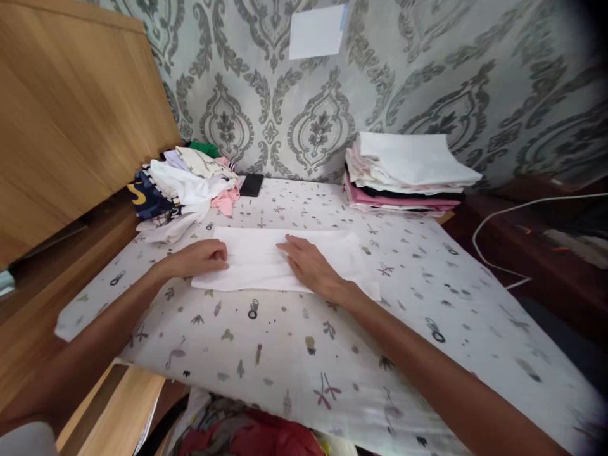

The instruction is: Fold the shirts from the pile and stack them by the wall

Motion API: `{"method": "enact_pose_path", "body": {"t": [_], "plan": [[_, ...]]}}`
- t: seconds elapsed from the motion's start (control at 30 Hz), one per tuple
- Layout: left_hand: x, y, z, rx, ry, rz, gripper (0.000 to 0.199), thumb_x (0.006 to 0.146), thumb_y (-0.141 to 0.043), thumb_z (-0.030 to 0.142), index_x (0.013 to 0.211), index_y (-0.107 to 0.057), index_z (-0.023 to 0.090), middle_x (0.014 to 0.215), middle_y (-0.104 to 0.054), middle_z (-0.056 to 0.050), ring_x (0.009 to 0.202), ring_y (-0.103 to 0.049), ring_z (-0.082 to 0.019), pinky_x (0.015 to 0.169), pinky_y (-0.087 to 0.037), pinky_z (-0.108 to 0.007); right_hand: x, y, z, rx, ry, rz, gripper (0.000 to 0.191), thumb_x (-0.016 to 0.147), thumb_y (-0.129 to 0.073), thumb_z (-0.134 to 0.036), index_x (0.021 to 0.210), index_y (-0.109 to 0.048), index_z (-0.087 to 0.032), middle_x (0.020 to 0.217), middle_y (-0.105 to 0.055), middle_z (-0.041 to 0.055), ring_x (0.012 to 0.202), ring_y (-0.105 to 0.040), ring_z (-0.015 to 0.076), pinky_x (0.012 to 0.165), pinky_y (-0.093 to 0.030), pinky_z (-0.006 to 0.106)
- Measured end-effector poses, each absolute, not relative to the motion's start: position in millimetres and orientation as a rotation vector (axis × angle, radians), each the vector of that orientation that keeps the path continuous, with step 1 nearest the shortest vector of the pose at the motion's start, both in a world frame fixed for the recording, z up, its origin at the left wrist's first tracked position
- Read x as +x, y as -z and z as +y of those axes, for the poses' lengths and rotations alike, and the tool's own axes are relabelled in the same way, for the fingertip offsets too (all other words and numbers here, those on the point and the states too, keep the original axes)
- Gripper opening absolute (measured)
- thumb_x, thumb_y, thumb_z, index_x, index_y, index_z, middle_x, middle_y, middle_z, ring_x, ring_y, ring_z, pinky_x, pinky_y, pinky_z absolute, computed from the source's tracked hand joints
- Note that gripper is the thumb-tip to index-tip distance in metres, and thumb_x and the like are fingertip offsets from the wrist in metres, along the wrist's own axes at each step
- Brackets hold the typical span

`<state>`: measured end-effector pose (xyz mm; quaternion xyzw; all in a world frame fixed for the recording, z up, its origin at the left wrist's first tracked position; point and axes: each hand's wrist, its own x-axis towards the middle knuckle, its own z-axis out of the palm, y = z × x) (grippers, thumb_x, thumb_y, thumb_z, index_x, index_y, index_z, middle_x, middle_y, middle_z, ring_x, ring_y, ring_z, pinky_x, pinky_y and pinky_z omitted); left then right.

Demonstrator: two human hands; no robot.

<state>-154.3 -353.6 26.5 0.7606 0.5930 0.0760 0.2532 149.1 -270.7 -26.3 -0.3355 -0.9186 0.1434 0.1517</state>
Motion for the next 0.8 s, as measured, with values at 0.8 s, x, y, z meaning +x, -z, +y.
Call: {"method": "enact_pose_path", "body": {"t": [0.8], "plan": [[-152,-25,-370,1.992,-0.141,1.808,0.026,0.088,-0.048,0.044,0.099,-0.061,0.024,0.076,-0.059,0.000,0.071,-0.053,-0.019,0.063,-0.032,-0.027,152,31,-235,-1.020,-0.542,-2.277,0.009,0.085,-0.057,-0.023,0.083,-0.066,-0.022,0.083,-0.063,0.0040,0.088,-0.057,0.0221,0.081,-0.048,0.036]]}}
